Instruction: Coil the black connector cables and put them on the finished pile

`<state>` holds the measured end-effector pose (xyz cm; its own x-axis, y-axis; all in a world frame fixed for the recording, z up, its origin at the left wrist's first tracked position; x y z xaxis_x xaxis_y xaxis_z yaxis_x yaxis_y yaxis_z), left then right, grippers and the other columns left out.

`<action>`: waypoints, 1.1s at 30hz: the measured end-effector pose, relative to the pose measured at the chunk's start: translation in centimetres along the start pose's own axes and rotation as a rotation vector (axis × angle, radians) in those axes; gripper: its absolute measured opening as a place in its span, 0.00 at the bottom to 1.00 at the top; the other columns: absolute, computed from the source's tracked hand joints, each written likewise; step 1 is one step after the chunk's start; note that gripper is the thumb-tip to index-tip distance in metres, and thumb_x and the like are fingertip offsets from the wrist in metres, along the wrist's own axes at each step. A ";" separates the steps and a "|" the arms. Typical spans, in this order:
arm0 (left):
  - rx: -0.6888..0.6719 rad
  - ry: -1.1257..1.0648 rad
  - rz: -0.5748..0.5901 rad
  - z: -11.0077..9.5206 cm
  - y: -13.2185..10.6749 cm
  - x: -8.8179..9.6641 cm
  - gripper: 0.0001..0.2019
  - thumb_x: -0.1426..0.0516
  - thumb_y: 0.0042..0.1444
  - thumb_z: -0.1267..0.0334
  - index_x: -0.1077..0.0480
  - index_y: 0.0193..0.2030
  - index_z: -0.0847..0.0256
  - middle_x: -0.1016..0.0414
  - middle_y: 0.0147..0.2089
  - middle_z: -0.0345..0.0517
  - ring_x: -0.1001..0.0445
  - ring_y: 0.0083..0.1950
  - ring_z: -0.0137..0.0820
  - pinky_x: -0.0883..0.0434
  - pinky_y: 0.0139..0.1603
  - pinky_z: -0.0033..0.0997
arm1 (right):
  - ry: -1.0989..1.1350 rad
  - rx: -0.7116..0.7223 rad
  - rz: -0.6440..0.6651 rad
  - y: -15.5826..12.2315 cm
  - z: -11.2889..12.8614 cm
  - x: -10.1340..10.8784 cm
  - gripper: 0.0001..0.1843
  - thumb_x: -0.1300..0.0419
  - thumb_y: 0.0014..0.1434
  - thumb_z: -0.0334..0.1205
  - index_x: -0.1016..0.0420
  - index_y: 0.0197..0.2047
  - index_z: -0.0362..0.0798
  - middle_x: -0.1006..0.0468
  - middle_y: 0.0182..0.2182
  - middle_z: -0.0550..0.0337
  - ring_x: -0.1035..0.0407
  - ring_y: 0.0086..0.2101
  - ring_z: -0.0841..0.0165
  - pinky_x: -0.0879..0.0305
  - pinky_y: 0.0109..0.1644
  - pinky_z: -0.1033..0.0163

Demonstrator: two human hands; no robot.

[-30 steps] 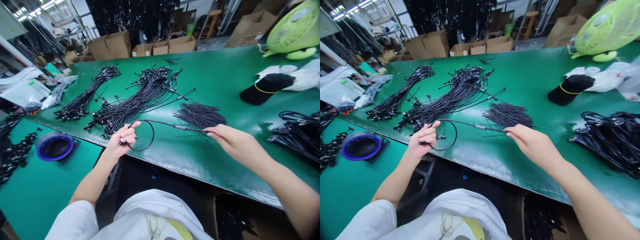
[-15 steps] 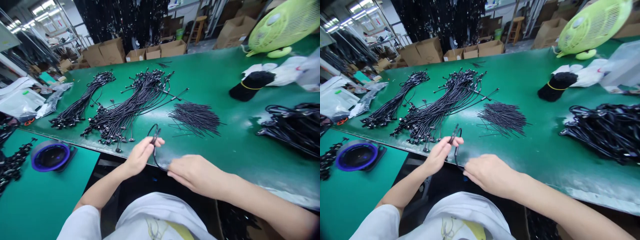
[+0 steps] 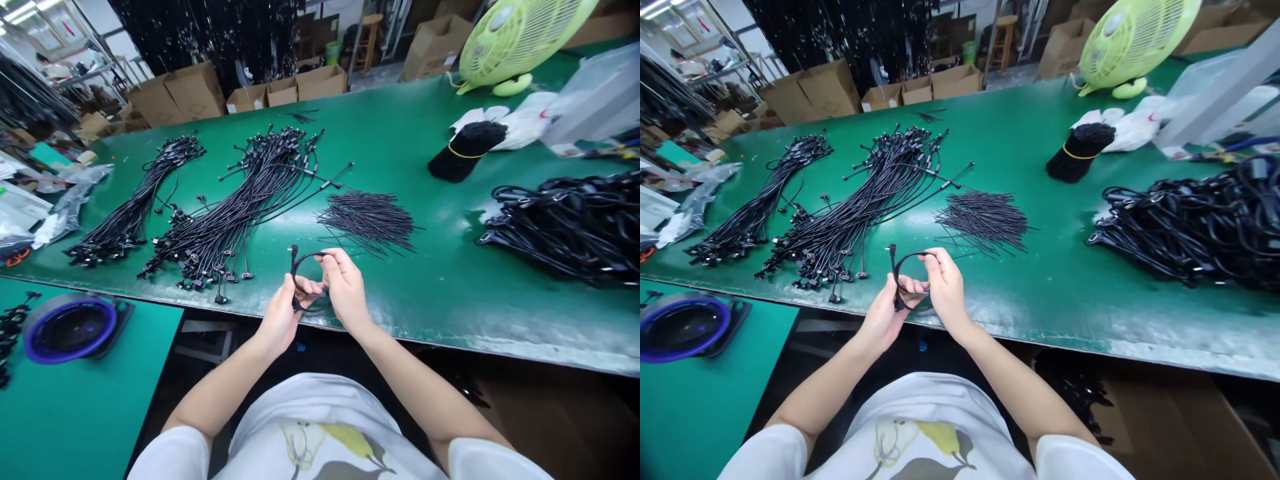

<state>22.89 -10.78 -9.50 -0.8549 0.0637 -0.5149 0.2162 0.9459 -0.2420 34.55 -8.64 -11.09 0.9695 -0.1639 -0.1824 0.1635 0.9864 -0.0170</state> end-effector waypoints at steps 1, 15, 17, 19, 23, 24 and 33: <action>0.000 -0.014 -0.020 0.3 -0.1 0.0 0.22 0.44 0.59 0.43 0.33 0.27 0.62 0.29 0.32 0.44 0.26 0.43 0.33 0.30 0.51 0.33 | -0.002 0.030 -0.035 0.1 -0.1 0.0 0.15 0.46 0.63 0.54 0.30 0.42 0.52 0.29 0.32 0.64 0.42 0.25 0.74 0.42 0.26 0.68; 0.032 -0.125 -0.094 1.0 0.1 2.0 0.21 0.46 0.61 0.46 0.33 0.28 0.62 0.32 0.30 0.41 0.28 0.39 0.29 0.30 0.46 0.29 | 0.459 -0.404 -0.011 -2.1 -2.6 -1.0 0.14 0.36 0.46 0.37 0.32 0.37 0.49 0.33 0.29 0.66 0.38 0.27 0.75 0.39 0.29 0.69; 0.020 -0.106 -0.081 1.5 -0.1 2.0 0.23 0.47 0.60 0.43 0.36 0.26 0.61 0.36 0.26 0.39 0.29 0.36 0.29 0.31 0.45 0.29 | 0.472 -0.329 -0.057 -1.8 -2.4 -1.0 0.12 0.35 0.48 0.38 0.32 0.37 0.49 0.34 0.30 0.67 0.42 0.25 0.78 0.42 0.28 0.69; -0.018 -0.109 -0.068 1.3 -0.2 1.9 0.22 0.47 0.60 0.43 0.38 0.26 0.60 0.42 0.23 0.35 0.34 0.30 0.26 0.31 0.44 0.29 | 0.368 -0.258 -0.008 -1.6 -2.3 -1.1 0.11 0.38 0.56 0.46 0.31 0.38 0.50 0.35 0.29 0.67 0.47 0.22 0.78 0.44 0.27 0.69; 0.044 -0.012 0.018 0.7 -0.4 1.6 0.21 0.47 0.60 0.43 0.36 0.28 0.60 0.45 0.21 0.32 0.37 0.27 0.25 0.31 0.49 0.34 | -0.026 -0.025 -0.003 -1.1 -1.9 -0.6 0.19 0.47 0.64 0.57 0.32 0.33 0.50 0.39 0.22 0.66 0.45 0.23 0.74 0.43 0.28 0.66; 0.060 0.025 0.043 0.6 -0.5 1.6 0.22 0.47 0.60 0.42 0.36 0.28 0.60 0.45 0.21 0.32 0.37 0.28 0.26 0.31 0.50 0.36 | -0.084 0.006 -0.009 -1.0 -1.8 -0.4 0.19 0.49 0.65 0.57 0.32 0.33 0.50 0.38 0.22 0.66 0.44 0.23 0.73 0.43 0.28 0.66; 0.164 0.147 0.186 1.0 -1.2 2.7 0.24 0.47 0.59 0.40 0.36 0.28 0.60 0.45 0.20 0.32 0.38 0.26 0.25 0.32 0.51 0.37 | -0.500 0.328 0.158 -0.9 -0.3 -0.6 0.23 0.50 0.63 0.38 0.34 0.60 0.55 0.30 0.40 0.56 0.33 0.39 0.67 0.32 0.45 0.60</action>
Point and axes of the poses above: each hand's wrist, its own y-axis towards the middle knuckle, its own x-axis out of the back of the hand, z = x × y, the point moved 3 cm from there along y, towards the middle knuckle
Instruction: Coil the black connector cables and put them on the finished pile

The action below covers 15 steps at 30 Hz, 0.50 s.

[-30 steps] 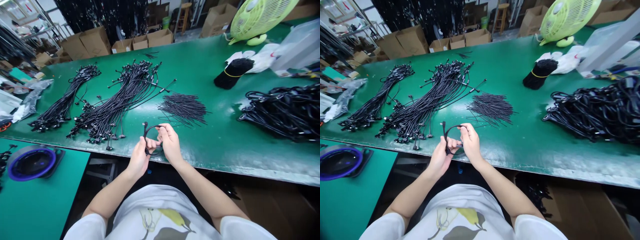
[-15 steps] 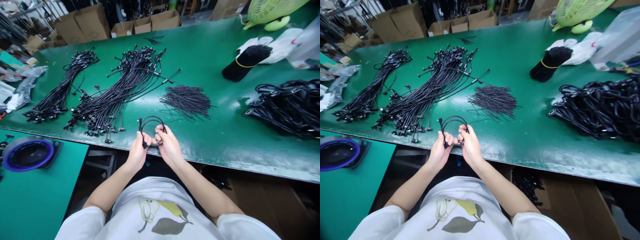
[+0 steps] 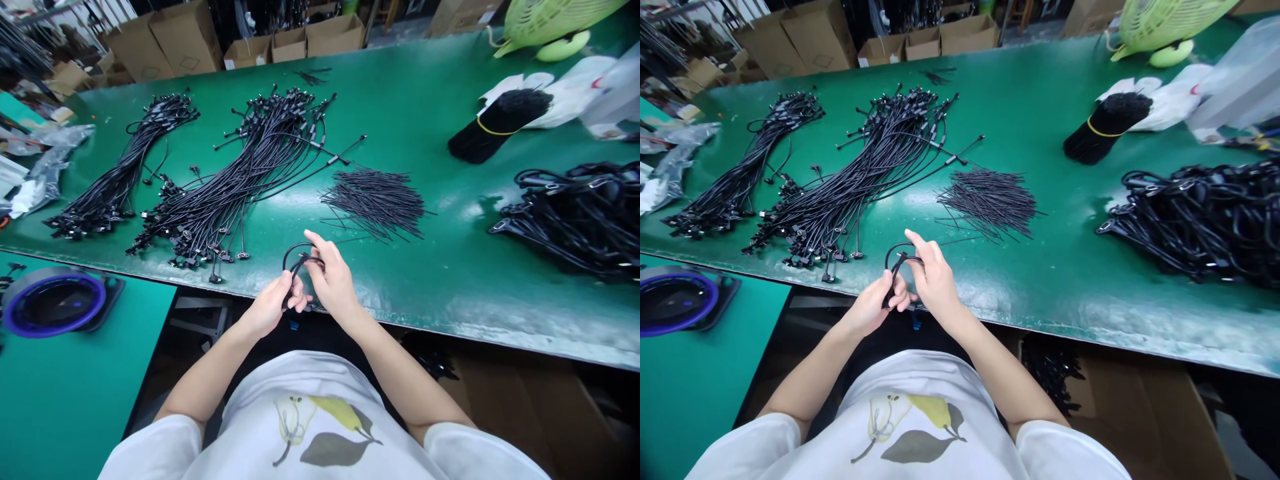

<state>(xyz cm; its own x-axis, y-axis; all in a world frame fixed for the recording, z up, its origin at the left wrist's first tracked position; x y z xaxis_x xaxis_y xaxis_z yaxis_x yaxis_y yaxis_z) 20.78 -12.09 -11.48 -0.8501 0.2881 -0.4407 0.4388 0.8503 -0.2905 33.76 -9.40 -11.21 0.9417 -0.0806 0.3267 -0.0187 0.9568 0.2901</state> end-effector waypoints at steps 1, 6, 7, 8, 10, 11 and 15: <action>0.021 -0.019 -0.003 0.2 0.0 0.1 0.23 0.47 0.59 0.40 0.36 0.28 0.61 0.45 0.20 0.32 0.38 0.26 0.25 0.32 0.51 0.36 | -0.015 0.029 -0.006 0.0 0.1 0.2 0.22 0.52 0.64 0.37 0.32 0.60 0.54 0.30 0.39 0.56 0.33 0.38 0.67 0.33 0.45 0.59; 0.005 -0.158 -0.148 1.1 -0.3 0.3 0.20 0.40 0.56 0.44 0.32 0.37 0.61 0.42 0.24 0.32 0.36 0.28 0.24 0.31 0.50 0.35 | 0.292 -0.233 0.035 0.4 -0.4 1.0 0.11 0.46 0.60 0.41 0.24 0.41 0.50 0.36 0.25 0.63 0.42 0.23 0.73 0.41 0.25 0.67; -0.037 -0.152 -0.158 1.1 -0.4 0.2 0.20 0.39 0.55 0.44 0.31 0.39 0.61 0.40 0.25 0.33 0.35 0.29 0.24 0.30 0.49 0.35 | 0.423 -0.358 0.056 0.4 -0.6 0.9 0.10 0.45 0.59 0.42 0.25 0.39 0.49 0.42 0.20 0.67 0.49 0.19 0.75 0.49 0.21 0.69; -0.073 -0.129 -0.156 1.2 -0.6 0.2 0.20 0.38 0.54 0.45 0.31 0.42 0.61 0.39 0.26 0.34 0.35 0.30 0.25 0.30 0.49 0.35 | 0.551 -0.467 0.072 0.3 -0.6 0.7 0.10 0.44 0.58 0.43 0.26 0.38 0.49 0.49 0.18 0.71 0.56 0.17 0.77 0.56 0.18 0.70; -0.103 -0.065 -0.148 1.3 -0.9 0.1 0.20 0.38 0.55 0.47 0.28 0.43 0.63 0.37 0.27 0.35 0.34 0.30 0.25 0.30 0.46 0.34 | 0.734 -0.578 0.071 0.2 -0.3 0.3 0.09 0.42 0.56 0.44 0.28 0.37 0.48 0.55 0.16 0.74 0.63 0.17 0.78 0.63 0.18 0.71; -0.095 -0.042 -0.150 1.3 -1.1 0.0 0.20 0.38 0.55 0.47 0.27 0.42 0.64 0.38 0.26 0.36 0.34 0.30 0.25 0.30 0.45 0.33 | 0.772 -0.581 0.056 0.1 -0.2 0.0 0.09 0.41 0.55 0.44 0.29 0.37 0.48 0.54 0.16 0.75 0.62 0.16 0.79 0.63 0.18 0.71; -0.102 -0.102 -0.162 0.1 -1.2 0.3 0.19 0.40 0.58 0.48 0.28 0.29 0.65 0.43 0.22 0.34 0.37 0.25 0.23 0.30 0.37 0.29 | 0.730 -0.516 0.039 -0.6 -0.2 -0.9 0.12 0.39 0.55 0.47 0.34 0.38 0.51 0.42 0.22 0.71 0.50 0.17 0.79 0.48 0.20 0.71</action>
Point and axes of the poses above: each hand's wrist, its own y-axis towards the middle knuckle, its own x-axis out of the back of the hand, z = x × y, the point moved 3 cm from there along y, towards the middle knuckle
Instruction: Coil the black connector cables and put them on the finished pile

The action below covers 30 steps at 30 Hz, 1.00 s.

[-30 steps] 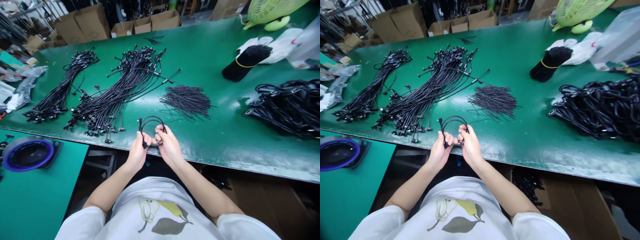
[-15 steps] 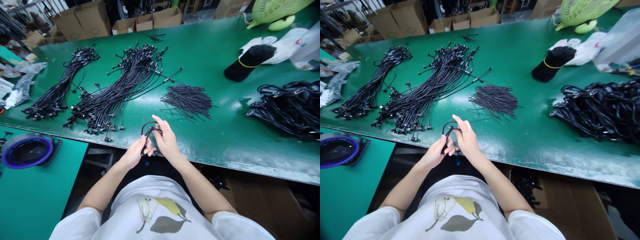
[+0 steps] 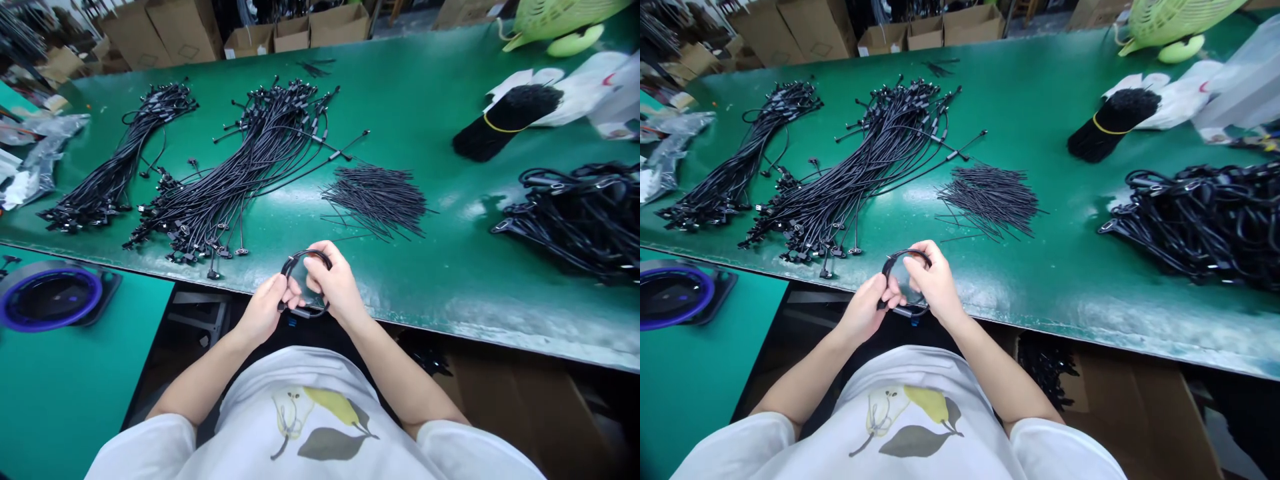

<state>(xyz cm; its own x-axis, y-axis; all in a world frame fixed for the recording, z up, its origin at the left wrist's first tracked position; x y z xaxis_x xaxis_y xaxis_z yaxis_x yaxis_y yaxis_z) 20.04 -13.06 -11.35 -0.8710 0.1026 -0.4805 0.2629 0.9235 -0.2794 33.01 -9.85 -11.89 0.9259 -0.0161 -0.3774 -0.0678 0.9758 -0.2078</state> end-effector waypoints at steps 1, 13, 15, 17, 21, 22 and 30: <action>-0.025 -0.045 -0.019 -0.5 0.2 0.1 0.19 0.41 0.58 0.49 0.29 0.28 0.64 0.44 0.21 0.33 0.37 0.24 0.22 0.30 0.37 0.28 | -0.050 0.028 0.004 -0.1 -0.4 0.1 0.13 0.40 0.57 0.49 0.35 0.39 0.51 0.37 0.26 0.68 0.43 0.20 0.77 0.41 0.23 0.69; -0.113 -0.011 -0.029 -3.9 0.6 1.0 0.19 0.40 0.58 0.49 0.24 0.46 0.63 0.20 0.42 0.50 0.21 0.46 0.35 0.25 0.46 0.30 | -1.049 0.830 0.140 -4.0 2.9 4.7 0.17 0.53 0.65 0.28 0.24 0.42 0.52 0.21 0.42 0.55 0.28 0.45 0.65 0.32 0.50 0.55; -0.098 0.109 0.039 -4.8 0.1 1.7 0.19 0.41 0.59 0.49 0.24 0.45 0.64 0.20 0.36 0.49 0.21 0.37 0.32 0.26 0.37 0.27 | -0.957 0.715 0.309 -4.2 3.5 6.5 0.19 0.55 0.66 0.27 0.24 0.38 0.52 0.21 0.39 0.58 0.27 0.41 0.68 0.31 0.47 0.59; -0.042 0.223 0.156 -5.1 -0.3 2.0 0.19 0.43 0.61 0.50 0.24 0.45 0.66 0.21 0.32 0.49 0.22 0.32 0.30 0.27 0.31 0.25 | -0.870 0.626 0.303 -4.1 4.1 7.7 0.17 0.53 0.66 0.30 0.24 0.43 0.53 0.23 0.42 0.57 0.28 0.44 0.68 0.31 0.47 0.61; 0.077 0.309 0.410 -4.9 -1.2 0.8 0.19 0.47 0.65 0.51 0.25 0.47 0.66 0.21 0.29 0.49 0.24 0.28 0.30 0.27 0.29 0.27 | -0.880 0.579 0.121 -2.8 4.8 6.1 0.30 0.38 0.59 0.42 0.38 0.64 0.52 0.34 0.60 0.48 0.37 0.58 0.59 0.35 0.58 0.53; 0.092 0.323 0.442 -5.0 -1.4 0.5 0.19 0.47 0.65 0.51 0.25 0.48 0.66 0.21 0.30 0.50 0.23 0.29 0.30 0.26 0.31 0.28 | -0.891 0.515 0.218 -2.5 4.6 5.1 0.30 0.39 0.60 0.44 0.37 0.64 0.51 0.31 0.57 0.48 0.34 0.55 0.59 0.35 0.57 0.54; -0.337 0.184 -0.242 -11.0 -2.1 6.6 0.13 0.39 0.58 0.52 0.24 0.35 0.60 0.21 0.35 0.44 0.21 0.41 0.29 0.25 0.40 0.24 | -0.880 0.242 0.177 -2.7 5.1 8.9 0.12 0.40 0.58 0.48 0.24 0.37 0.48 0.29 0.28 0.61 0.37 0.23 0.73 0.39 0.27 0.67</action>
Point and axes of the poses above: each hand's wrist, its own y-axis towards the middle knuckle, its own x-axis out of the back of the hand, z = x × y, the point moved 3 cm from there along y, towards the middle knuckle
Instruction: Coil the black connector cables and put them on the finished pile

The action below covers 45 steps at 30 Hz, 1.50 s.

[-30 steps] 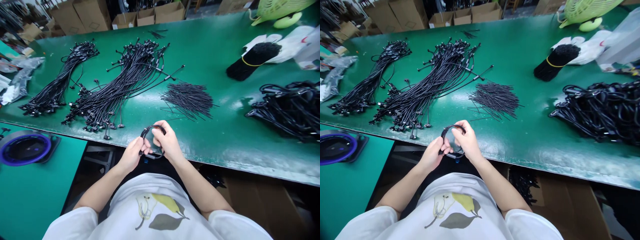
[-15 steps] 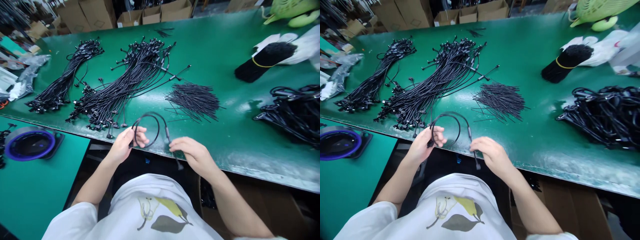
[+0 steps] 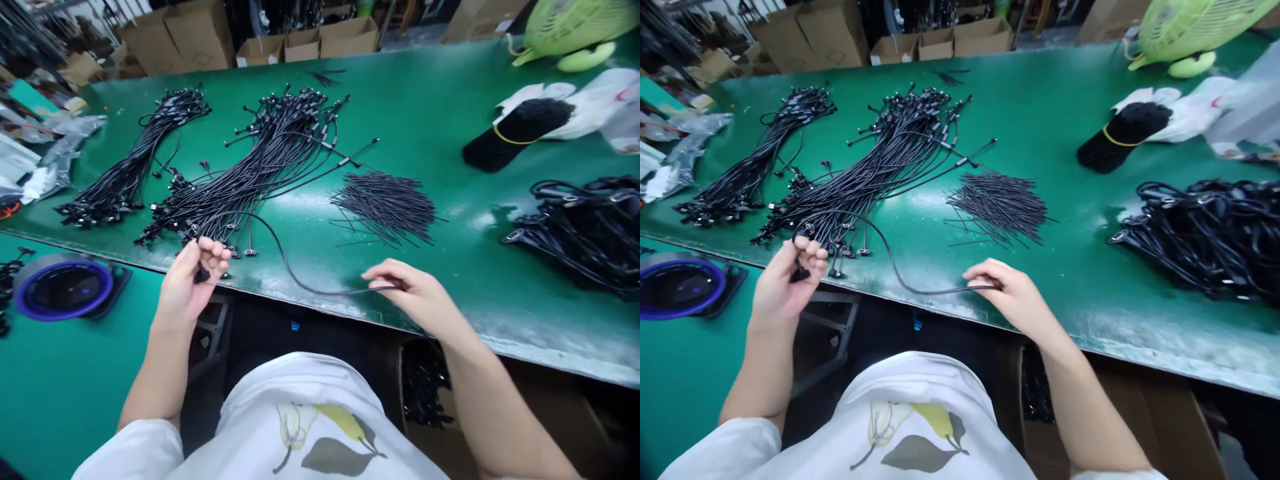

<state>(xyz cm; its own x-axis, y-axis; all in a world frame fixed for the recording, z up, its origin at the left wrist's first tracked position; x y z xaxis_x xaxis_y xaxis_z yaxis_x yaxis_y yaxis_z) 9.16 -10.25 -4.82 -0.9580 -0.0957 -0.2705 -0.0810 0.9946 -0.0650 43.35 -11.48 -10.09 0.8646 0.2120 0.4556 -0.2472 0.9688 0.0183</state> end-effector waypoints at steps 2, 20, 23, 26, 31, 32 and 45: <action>-0.038 0.107 -0.044 0.1 -0.1 0.6 0.14 0.41 0.60 0.52 0.24 0.38 0.61 0.20 0.39 0.47 0.21 0.44 0.32 0.24 0.43 0.27 | -0.104 0.059 0.040 -0.9 -0.2 0.5 0.12 0.38 0.57 0.49 0.23 0.38 0.49 0.32 0.25 0.63 0.37 0.25 0.72 0.39 0.29 0.67; 0.360 -0.299 0.452 1.8 -2.2 -2.1 0.12 0.43 0.62 0.59 0.24 0.36 0.67 0.58 0.17 0.27 0.59 0.16 0.17 0.41 0.18 0.15 | -0.266 0.167 0.148 2.3 1.6 2.9 0.12 0.42 0.62 0.49 0.23 0.38 0.50 0.24 0.33 0.59 0.30 0.31 0.69 0.36 0.34 0.65; 0.303 -0.440 0.206 0.5 -1.1 -0.5 0.11 0.44 0.63 0.63 0.25 0.45 0.68 0.56 0.18 0.27 0.56 0.15 0.17 0.41 0.18 0.12 | -0.419 0.244 0.034 1.0 0.4 2.3 0.14 0.49 0.67 0.46 0.24 0.43 0.49 0.23 0.35 0.56 0.29 0.34 0.68 0.35 0.37 0.64; 0.238 -0.356 0.131 1.1 -0.4 -0.8 0.15 0.44 0.63 0.61 0.28 0.53 0.66 0.45 0.19 0.28 0.48 0.15 0.16 0.37 0.21 0.13 | -0.642 0.385 -0.003 -0.3 1.3 0.1 0.15 0.51 0.68 0.41 0.24 0.43 0.47 0.24 0.32 0.56 0.30 0.30 0.69 0.40 0.32 0.65; -0.055 0.202 0.266 4.5 -1.0 -4.9 0.15 0.45 0.63 0.52 0.26 0.43 0.62 0.21 0.37 0.47 0.22 0.37 0.30 0.26 0.42 0.30 | -0.585 0.563 0.305 -0.8 5.5 -3.7 0.16 0.53 0.69 0.37 0.28 0.33 0.47 0.27 0.25 0.62 0.34 0.25 0.72 0.44 0.29 0.65; -0.105 0.316 0.348 5.1 -1.4 -5.9 0.15 0.46 0.63 0.51 0.26 0.43 0.61 0.21 0.43 0.50 0.22 0.44 0.34 0.27 0.48 0.33 | -0.513 0.557 0.316 -0.5 6.3 -3.9 0.16 0.53 0.68 0.37 0.28 0.32 0.47 0.26 0.25 0.62 0.34 0.25 0.73 0.44 0.29 0.65; 0.308 -0.082 0.350 8.7 -2.4 -9.8 0.21 0.45 0.60 0.43 0.32 0.31 0.62 0.27 0.38 0.47 0.28 0.48 0.35 0.31 0.55 0.39 | 0.723 -0.086 -0.298 3.9 2.6 -7.8 0.17 0.45 0.64 0.54 0.33 0.34 0.49 0.43 0.22 0.69 0.50 0.21 0.77 0.49 0.24 0.69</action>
<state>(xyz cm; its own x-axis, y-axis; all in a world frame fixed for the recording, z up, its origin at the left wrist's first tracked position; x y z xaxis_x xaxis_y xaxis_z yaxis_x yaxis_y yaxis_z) 21.10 -12.04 -10.39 -0.8874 0.2278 -0.4008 0.3400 0.9105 -0.2353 34.50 -9.69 -11.31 0.9665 -0.0564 -0.2502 0.0495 0.9982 -0.0341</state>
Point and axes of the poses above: each hand's wrist, its own y-axis towards the middle knuckle, its own x-axis out of the back of the hand, z = x × y, the point moved 3 cm from there along y, towards the middle knuckle
